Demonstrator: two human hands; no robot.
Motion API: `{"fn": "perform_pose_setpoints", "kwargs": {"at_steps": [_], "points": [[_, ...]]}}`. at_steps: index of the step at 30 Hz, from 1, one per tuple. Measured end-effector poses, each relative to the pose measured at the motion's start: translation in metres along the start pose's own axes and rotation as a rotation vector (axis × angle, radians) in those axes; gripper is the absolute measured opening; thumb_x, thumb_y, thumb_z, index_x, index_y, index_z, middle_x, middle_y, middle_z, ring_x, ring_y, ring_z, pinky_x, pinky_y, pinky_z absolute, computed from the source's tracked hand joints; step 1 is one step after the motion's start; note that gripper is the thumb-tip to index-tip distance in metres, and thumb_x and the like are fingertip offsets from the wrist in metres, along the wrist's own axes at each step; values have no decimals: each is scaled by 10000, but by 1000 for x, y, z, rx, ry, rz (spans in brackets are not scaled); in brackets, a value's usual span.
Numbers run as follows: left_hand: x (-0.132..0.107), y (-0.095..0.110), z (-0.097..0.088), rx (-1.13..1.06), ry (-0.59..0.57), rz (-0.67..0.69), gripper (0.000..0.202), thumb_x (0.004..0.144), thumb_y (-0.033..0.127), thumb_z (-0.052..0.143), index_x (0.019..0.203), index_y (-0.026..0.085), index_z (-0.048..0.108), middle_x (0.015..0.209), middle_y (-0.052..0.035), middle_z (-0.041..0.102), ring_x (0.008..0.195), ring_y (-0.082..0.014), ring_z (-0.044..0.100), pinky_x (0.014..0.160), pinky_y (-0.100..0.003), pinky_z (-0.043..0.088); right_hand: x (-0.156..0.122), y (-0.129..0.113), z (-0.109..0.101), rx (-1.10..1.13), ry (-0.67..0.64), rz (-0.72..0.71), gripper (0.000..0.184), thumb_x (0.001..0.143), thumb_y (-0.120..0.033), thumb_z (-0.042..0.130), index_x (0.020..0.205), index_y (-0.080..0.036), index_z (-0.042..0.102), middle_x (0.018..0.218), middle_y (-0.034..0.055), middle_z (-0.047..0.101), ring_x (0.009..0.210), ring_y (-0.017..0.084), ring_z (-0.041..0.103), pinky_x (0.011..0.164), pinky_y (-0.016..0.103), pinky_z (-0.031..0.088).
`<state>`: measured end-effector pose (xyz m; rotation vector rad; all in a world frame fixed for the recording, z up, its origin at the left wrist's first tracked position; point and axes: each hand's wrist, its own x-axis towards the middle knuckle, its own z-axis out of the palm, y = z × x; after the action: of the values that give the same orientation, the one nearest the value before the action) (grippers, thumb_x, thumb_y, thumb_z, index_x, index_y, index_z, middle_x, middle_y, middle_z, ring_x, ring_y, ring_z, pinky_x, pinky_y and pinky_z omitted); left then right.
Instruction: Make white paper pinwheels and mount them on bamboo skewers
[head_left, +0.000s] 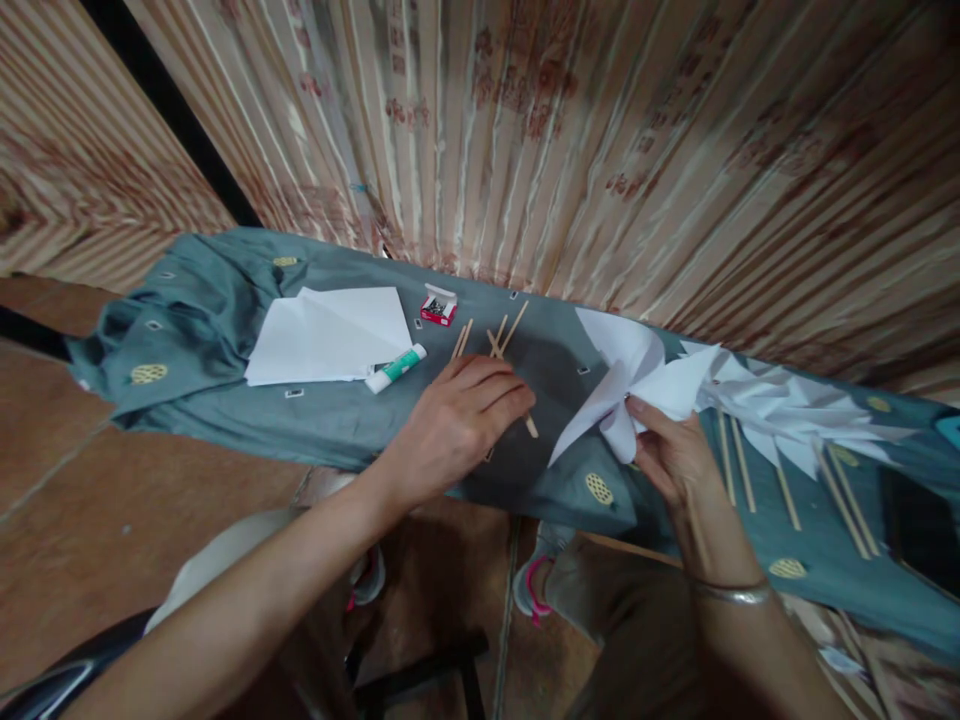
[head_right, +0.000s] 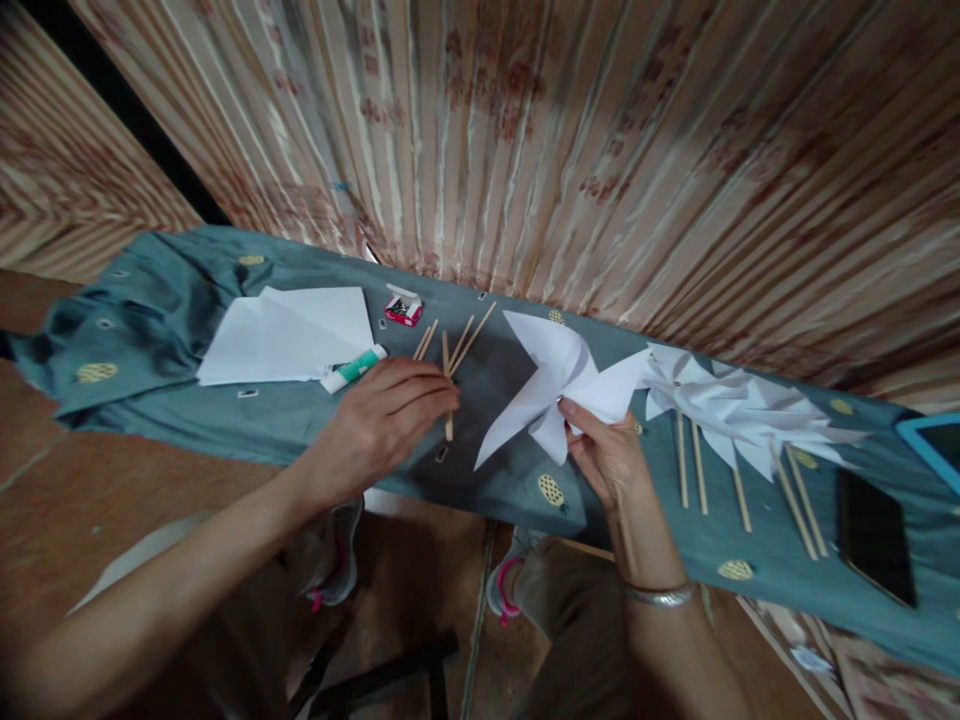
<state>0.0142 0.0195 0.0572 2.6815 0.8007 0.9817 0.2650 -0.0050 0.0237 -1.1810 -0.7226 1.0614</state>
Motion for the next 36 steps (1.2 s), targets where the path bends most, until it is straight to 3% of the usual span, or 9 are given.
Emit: {"fn": "perform_pose_setpoints", "kwargs": {"at_steps": [2, 5, 10, 13, 15, 18, 24, 28, 36], "points": [[-1, 14, -13, -211, 129, -145, 185, 915, 186, 511, 1023, 173, 660, 1034, -82, 692, 1066, -199, 593, 945, -346, 454, -3, -4, 0, -30, -26, -17, 443, 527, -262, 850, 938, -234, 690, 764, 3, 750, 672, 202, 708, 682, 352, 619], [-7, 25, -18, -674, 209, -509, 138, 867, 241, 589, 943, 185, 690, 874, -36, 683, 805, -147, 639, 743, -265, 507, -11, -10, 3, -49, -50, -18, 411, 515, -282, 853, 889, -235, 689, 706, 2, 733, 657, 218, 702, 687, 387, 614], [-15, 23, 6, -1336, 237, -968, 270, 702, 334, 747, 904, 155, 737, 708, -4, 643, 551, -76, 531, 522, -199, 439, -34, -19, 19, -163, -104, -78, 305, 471, -274, 864, 692, -221, 660, 625, 1, 698, 565, 189, 662, 561, 309, 592], [-17, 20, 20, -1478, 193, -1111, 254, 569, 326, 820, 693, 121, 738, 540, 11, 573, 487, -61, 457, 472, -183, 368, -52, -23, 33, -431, -254, -120, 239, 531, -336, 841, 602, -226, 640, 563, 10, 672, 440, 158, 575, 366, 250, 486], [-17, 20, 23, -1499, 146, -1204, 268, 527, 286, 834, 727, 127, 754, 607, -16, 626, 520, -75, 492, 493, -194, 377, -62, -27, 42, -516, -483, -196, 173, 672, -369, 750, 647, -226, 656, 598, 9, 677, 474, 153, 584, 402, 245, 491], [-17, 20, 22, -1481, 74, -1175, 274, 471, 258, 849, 699, 133, 763, 688, -36, 654, 566, -97, 540, 501, -201, 390, -71, -33, 49, -589, -675, -505, 96, 834, -257, 599, 836, -214, 685, 782, 34, 718, 723, 176, 670, 663, 298, 557], [-26, 14, 18, -1421, -24, -970, 178, 526, 254, 844, 686, 207, 782, 737, -51, 678, 661, -140, 586, 575, -228, 461, -86, -44, 44, -817, -683, -945, 335, 916, -182, 489, 1227, -247, 599, 927, 67, 748, 880, 205, 689, 774, 351, 569], [-31, 12, 17, -1382, -77, -871, 159, 571, 240, 834, 724, 240, 789, 749, -54, 681, 689, -141, 593, 630, -233, 476, -93, -43, 39, -890, -670, -991, 439, 930, -159, 465, 1362, -224, 499, 999, 82, 748, 951, 218, 682, 841, 361, 557], [-34, 12, 16, -1318, -139, -845, 148, 615, 327, 818, 727, 234, 791, 760, -71, 679, 674, -147, 594, 624, -245, 476, -88, -36, 36, -915, -663, -1006, 478, 942, -184, 453, 1416, -241, 425, 996, 72, 748, 961, 223, 680, 813, 369, 561]]}}
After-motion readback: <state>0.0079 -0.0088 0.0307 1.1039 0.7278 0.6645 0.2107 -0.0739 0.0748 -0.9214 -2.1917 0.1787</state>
